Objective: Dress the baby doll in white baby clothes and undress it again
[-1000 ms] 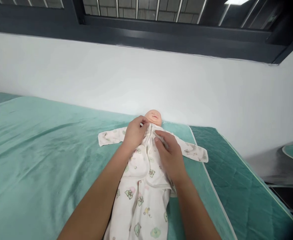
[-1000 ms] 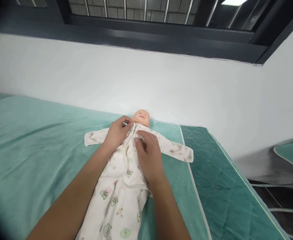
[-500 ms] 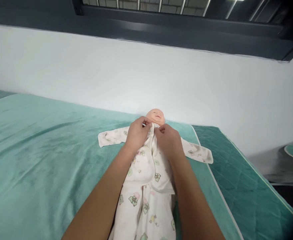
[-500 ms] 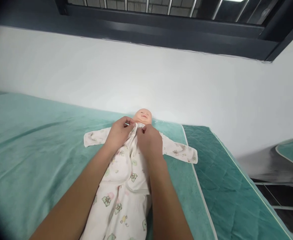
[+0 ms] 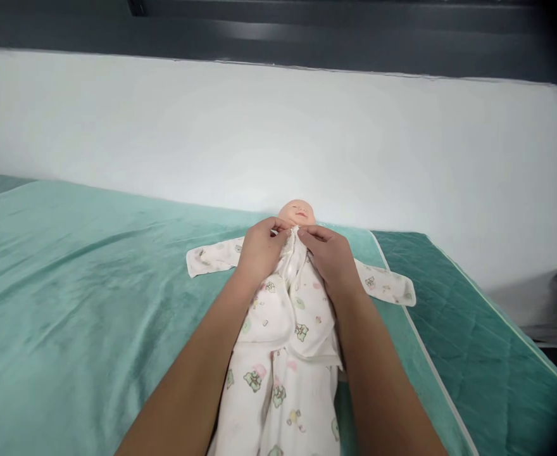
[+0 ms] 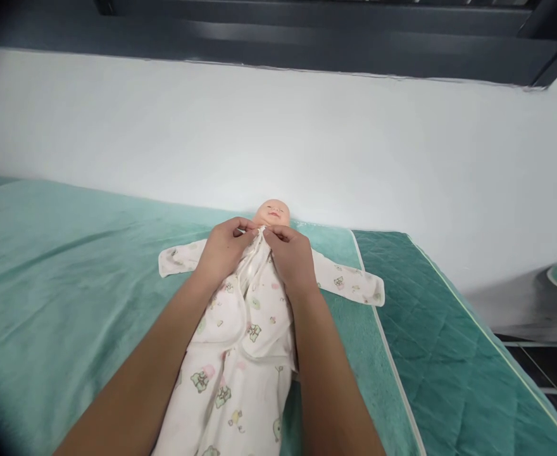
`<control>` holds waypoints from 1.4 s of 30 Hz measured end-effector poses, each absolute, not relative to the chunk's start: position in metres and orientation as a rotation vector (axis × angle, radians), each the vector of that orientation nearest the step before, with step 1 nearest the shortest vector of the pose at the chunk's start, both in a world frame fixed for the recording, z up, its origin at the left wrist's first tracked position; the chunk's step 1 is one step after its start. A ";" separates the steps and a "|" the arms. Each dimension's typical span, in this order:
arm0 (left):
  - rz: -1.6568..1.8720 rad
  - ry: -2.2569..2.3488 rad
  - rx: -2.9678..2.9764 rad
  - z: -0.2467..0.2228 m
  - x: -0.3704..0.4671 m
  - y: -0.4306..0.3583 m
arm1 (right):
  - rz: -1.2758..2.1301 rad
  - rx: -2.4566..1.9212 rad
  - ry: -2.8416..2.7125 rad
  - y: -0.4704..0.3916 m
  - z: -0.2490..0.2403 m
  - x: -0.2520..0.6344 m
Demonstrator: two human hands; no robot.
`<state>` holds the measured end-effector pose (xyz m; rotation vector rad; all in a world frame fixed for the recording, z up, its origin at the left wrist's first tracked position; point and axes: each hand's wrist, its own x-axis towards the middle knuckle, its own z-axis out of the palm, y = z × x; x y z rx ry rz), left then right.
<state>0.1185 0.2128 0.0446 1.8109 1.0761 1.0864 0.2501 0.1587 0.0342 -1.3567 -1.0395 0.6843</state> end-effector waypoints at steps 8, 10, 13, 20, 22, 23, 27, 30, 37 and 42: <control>1.072 1.058 1.834 0.042 0.119 0.214 | 0.758 -1.260 -1.015 0.161 0.027 0.260; 1.073 1.058 1.829 0.042 0.119 0.214 | 0.704 -1.320 -1.029 0.160 0.032 0.257; 1.099 1.042 1.808 0.040 0.119 0.215 | 0.649 -1.403 -1.070 0.157 0.038 0.254; 1.103 0.996 1.793 0.037 0.119 0.218 | 0.609 -1.501 -1.157 0.157 0.040 0.253; 1.100 0.984 1.801 0.038 0.119 0.218 | 0.602 -1.533 -1.190 0.158 0.040 0.254; 1.094 0.978 1.805 0.038 0.119 0.217 | 0.604 -1.549 -1.205 0.158 0.040 0.254; 1.045 0.981 1.814 0.041 0.118 0.214 | 0.612 -1.591 -1.238 0.157 0.040 0.255; 1.010 1.000 1.803 0.042 0.118 0.213 | 0.582 -1.591 -1.285 0.157 0.038 0.253; 0.934 0.900 1.550 0.043 0.114 0.212 | 0.494 -1.610 -1.342 0.159 0.032 0.251; 0.928 0.891 1.514 0.044 0.113 0.214 | 0.519 -1.577 -1.272 0.158 0.034 0.251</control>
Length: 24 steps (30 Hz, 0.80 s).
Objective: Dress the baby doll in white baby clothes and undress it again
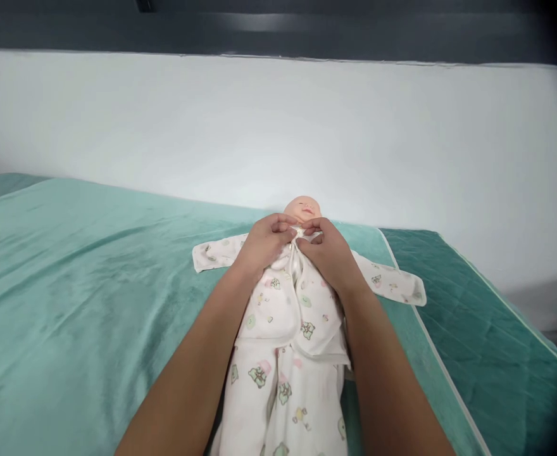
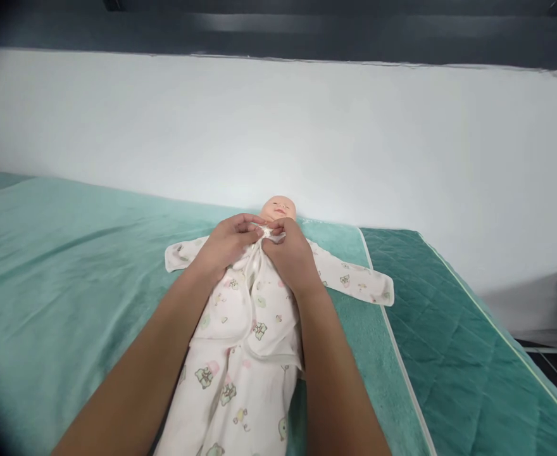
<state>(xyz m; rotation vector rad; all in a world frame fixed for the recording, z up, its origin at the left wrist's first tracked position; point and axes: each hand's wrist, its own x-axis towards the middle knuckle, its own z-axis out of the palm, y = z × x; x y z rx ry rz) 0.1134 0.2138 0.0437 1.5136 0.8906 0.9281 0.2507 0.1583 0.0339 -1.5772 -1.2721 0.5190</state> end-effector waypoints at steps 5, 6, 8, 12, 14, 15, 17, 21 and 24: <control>1.010 0.987 1.821 0.040 0.118 0.217 | 0.426 -1.533 -1.189 0.156 0.032 0.249; 1.020 1.015 1.884 0.040 0.119 0.217 | 0.378 -1.546 -1.200 0.155 0.031 0.249; 1.017 1.069 1.981 0.039 0.119 0.217 | 0.285 -1.581 -1.241 0.153 0.030 0.248; 0.995 1.101 2.078 0.038 0.120 0.217 | 0.144 -1.622 -1.300 0.148 0.031 0.244; 0.993 1.095 2.089 0.037 0.120 0.218 | 0.105 -1.621 -1.320 0.146 0.030 0.243; 0.990 1.090 2.093 0.036 0.120 0.219 | 0.110 -1.620 -1.331 0.145 0.029 0.242; 0.980 1.085 2.103 0.035 0.120 0.219 | 0.144 -1.627 -1.364 0.143 0.027 0.242; 1.006 1.111 2.143 0.037 0.118 0.214 | 0.121 -1.636 -1.458 0.133 0.021 0.239; 1.091 1.125 2.172 0.042 0.113 0.202 | 0.087 -1.544 -1.402 0.117 0.020 0.234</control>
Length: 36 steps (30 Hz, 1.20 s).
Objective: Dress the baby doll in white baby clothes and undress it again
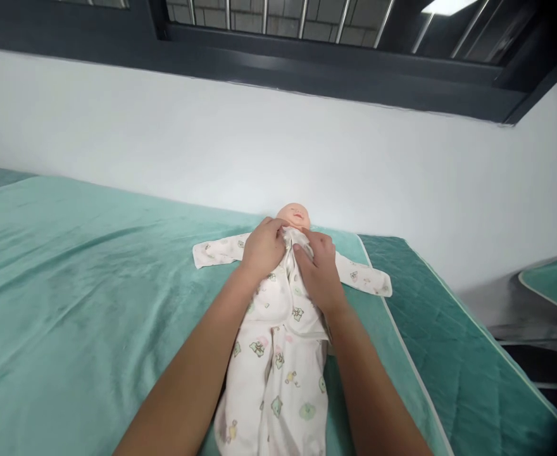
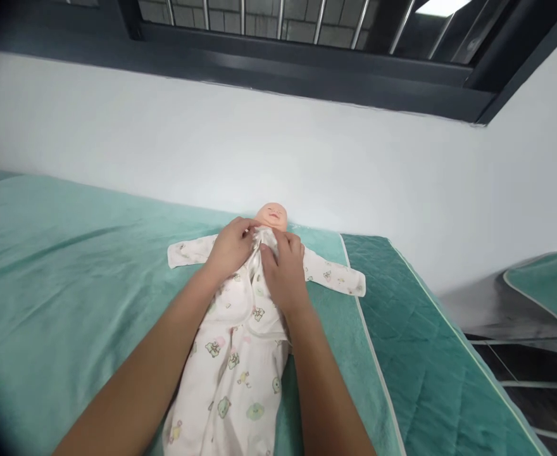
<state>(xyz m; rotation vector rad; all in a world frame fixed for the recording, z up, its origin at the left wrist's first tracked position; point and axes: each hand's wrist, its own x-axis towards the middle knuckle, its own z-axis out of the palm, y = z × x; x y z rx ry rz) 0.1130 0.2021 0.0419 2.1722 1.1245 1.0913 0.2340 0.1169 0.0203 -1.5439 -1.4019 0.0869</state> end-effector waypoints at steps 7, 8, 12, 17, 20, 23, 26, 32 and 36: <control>1.168 1.091 2.194 0.044 0.101 0.167 | 0.084 -1.429 -1.192 0.080 0.021 0.210; 1.163 1.101 2.194 0.043 0.099 0.164 | 0.091 -1.442 -1.201 0.079 0.021 0.208; 1.131 1.075 2.102 0.037 0.091 0.158 | 0.118 -1.584 -1.231 0.085 0.020 0.209; 1.063 1.012 1.998 0.034 0.086 0.163 | 0.245 -1.666 -1.271 0.097 0.026 0.221; 1.059 1.000 1.980 0.036 0.088 0.166 | 0.357 -1.627 -1.216 0.100 0.028 0.226; 1.054 0.998 2.010 0.039 0.091 0.165 | 0.496 -1.499 -1.093 0.099 0.026 0.229; 1.057 1.012 2.010 0.041 0.094 0.163 | 0.557 -1.385 -1.015 0.097 0.022 0.229; 1.040 1.018 1.983 0.039 0.094 0.161 | 0.614 -1.328 -0.964 0.094 0.018 0.229; 1.031 1.035 2.065 0.038 0.095 0.163 | 0.614 -1.307 -0.995 0.094 0.018 0.229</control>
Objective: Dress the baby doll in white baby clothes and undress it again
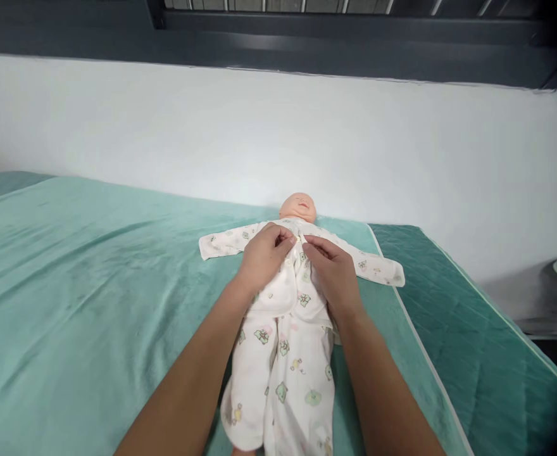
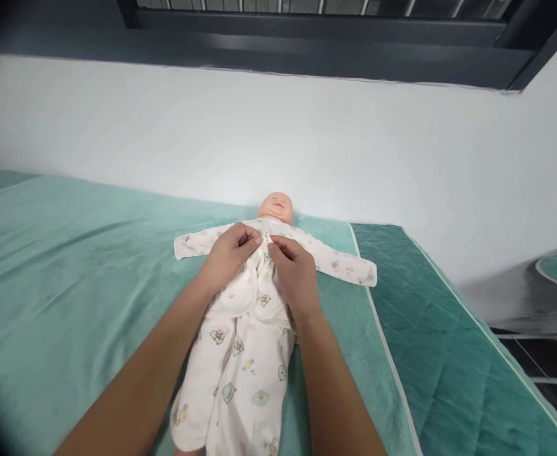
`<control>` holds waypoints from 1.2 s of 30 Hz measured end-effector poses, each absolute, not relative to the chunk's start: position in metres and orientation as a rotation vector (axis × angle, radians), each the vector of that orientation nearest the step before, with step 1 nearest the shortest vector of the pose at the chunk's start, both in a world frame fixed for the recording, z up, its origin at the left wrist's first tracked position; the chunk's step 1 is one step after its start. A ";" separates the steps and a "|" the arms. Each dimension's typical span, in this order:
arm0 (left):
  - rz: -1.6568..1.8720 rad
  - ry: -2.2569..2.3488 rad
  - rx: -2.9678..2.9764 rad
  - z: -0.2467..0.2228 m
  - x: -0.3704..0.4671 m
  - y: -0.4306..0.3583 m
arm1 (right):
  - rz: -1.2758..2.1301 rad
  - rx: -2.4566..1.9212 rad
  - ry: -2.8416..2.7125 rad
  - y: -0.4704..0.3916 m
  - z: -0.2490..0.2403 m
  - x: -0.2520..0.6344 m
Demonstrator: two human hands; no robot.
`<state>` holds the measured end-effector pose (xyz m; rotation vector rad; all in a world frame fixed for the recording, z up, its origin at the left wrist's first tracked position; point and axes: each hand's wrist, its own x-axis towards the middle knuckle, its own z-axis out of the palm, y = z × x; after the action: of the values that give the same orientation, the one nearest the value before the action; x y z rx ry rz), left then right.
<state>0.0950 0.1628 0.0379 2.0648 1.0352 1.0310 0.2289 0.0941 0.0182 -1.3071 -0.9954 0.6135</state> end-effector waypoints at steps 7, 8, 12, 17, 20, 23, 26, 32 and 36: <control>1.011 1.020 2.143 0.037 0.098 0.163 | 0.717 -1.319 -1.004 0.097 0.022 0.230; 1.005 1.018 2.129 0.037 0.098 0.163 | 0.729 -1.321 -1.011 0.098 0.022 0.231; 0.971 0.982 2.054 0.038 0.096 0.164 | 0.733 -1.387 -1.081 0.098 0.024 0.232; 0.894 0.930 2.049 0.043 0.094 0.159 | 0.525 -1.511 -1.268 0.094 0.025 0.228; 0.891 0.954 2.007 0.043 0.095 0.157 | 0.419 -1.549 -1.327 0.094 0.026 0.225; 0.924 0.996 1.949 0.041 0.096 0.157 | 0.437 -1.531 -1.324 0.094 0.025 0.225; 0.991 1.029 1.932 0.038 0.096 0.159 | 0.504 -1.491 -1.304 0.093 0.023 0.226; 1.041 1.026 2.034 0.036 0.095 0.159 | 0.596 -1.407 -1.260 0.091 0.021 0.227; 1.068 1.028 2.043 0.035 0.094 0.159 | 0.630 -1.302 -1.224 0.090 0.020 0.227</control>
<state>0.0943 0.1589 0.0350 2.0430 1.0285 1.0684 0.2267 0.0904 0.0196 -1.3018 -1.2245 0.6298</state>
